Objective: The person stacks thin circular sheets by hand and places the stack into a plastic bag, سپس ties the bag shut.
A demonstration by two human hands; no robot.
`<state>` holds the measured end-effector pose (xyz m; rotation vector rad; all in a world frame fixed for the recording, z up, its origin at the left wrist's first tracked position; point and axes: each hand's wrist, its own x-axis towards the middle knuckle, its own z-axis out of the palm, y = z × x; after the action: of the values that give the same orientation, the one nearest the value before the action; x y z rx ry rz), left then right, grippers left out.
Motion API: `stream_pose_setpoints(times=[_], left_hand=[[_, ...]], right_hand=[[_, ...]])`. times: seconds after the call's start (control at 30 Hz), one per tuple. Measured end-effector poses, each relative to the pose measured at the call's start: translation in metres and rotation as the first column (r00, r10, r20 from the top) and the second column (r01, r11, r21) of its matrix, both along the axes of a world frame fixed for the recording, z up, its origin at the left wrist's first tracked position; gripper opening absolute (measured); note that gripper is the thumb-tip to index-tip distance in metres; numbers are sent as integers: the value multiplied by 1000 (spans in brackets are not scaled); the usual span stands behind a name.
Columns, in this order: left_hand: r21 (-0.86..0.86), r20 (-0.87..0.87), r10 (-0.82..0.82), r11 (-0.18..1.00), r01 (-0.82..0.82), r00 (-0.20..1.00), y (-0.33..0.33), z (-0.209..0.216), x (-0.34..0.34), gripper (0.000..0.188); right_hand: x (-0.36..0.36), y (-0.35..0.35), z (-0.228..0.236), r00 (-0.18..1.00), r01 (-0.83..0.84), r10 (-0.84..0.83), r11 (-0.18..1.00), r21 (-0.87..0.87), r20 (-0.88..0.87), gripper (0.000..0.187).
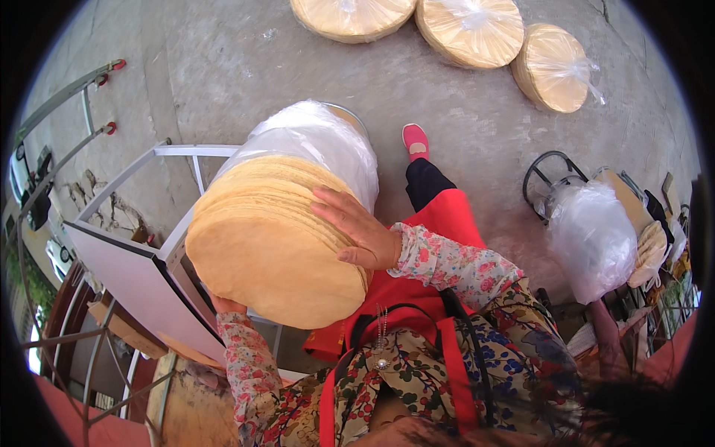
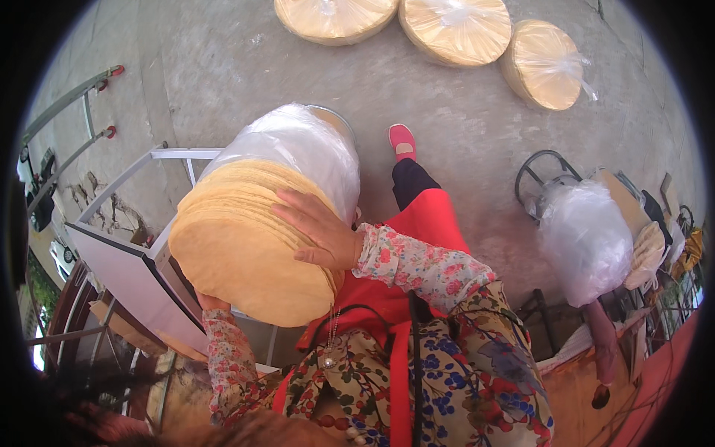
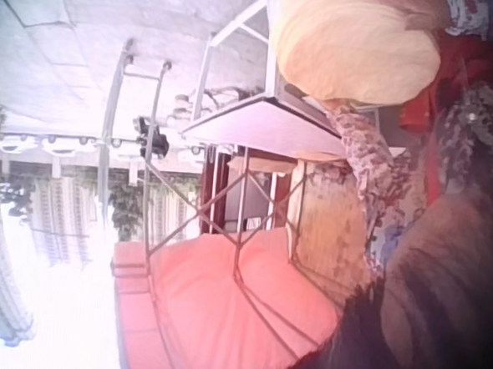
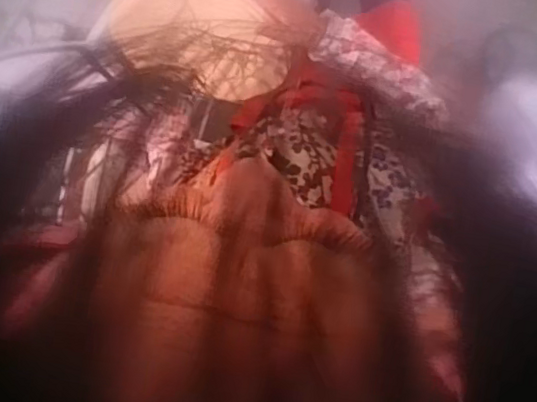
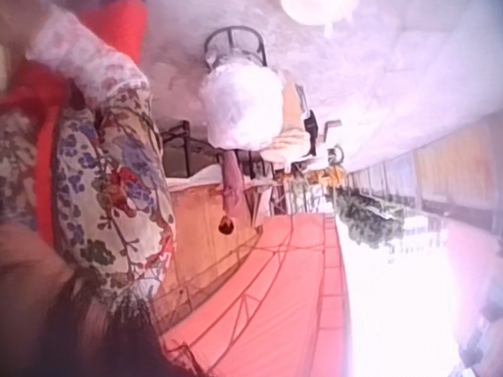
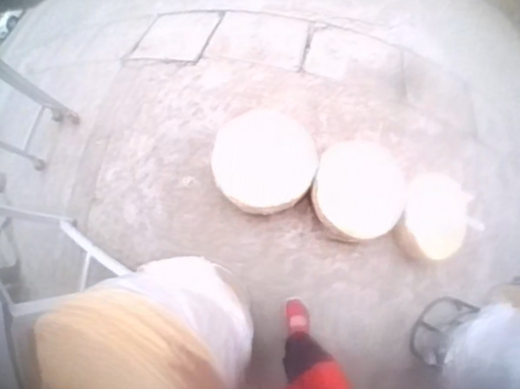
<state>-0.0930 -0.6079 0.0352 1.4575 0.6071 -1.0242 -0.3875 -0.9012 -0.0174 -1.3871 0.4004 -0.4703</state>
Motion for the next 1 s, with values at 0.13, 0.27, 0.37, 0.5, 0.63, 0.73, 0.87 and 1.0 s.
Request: stream_pose_setpoints(times=[0.13, 0.27, 0.37, 0.5, 0.63, 0.73, 0.87, 1.0], left_hand=[[91, -24, -32, 995, 34, 999, 17, -15, 15, 51], [70, -56, -5, 997, 9, 998, 0, -11, 5, 50], [81, -70, 2, 997, 4, 998, -2, -12, 6, 51], [72, -72, 6, 997, 0, 997, -2, -15, 7, 51], [44, -59, 9, 999, -7, 998, -5, -19, 6, 52], [-28, -26, 43, 999, -44, 999, -12, -10, -1, 52], [141, 219, -141, 984, 111, 966, 44, -6, -41, 56], [183, 193, -31, 983, -5, 981, 50, -7, -100, 59]], right_hand=[[12, 6, 4, 993, -56, 46, 995, -85, -108, 71], [15, 4, 4, 981, -90, 67, 989, -119, -180, 70], [24, 3, 7, 979, -124, 96, 981, -152, -179, 68], [35, 0, 4, 971, -140, 101, 974, -177, -215, 66], [27, 0, 1, 971, -153, 121, 977, -150, -205, 60], [25, -9, -13, 998, -69, 67, 972, 223, 17, 54], [48, -47, -31, 997, -12, -16, 937, 350, 77, 51], [101, -62, -41, 974, -226, 224, 969, 94, 36, 52]])
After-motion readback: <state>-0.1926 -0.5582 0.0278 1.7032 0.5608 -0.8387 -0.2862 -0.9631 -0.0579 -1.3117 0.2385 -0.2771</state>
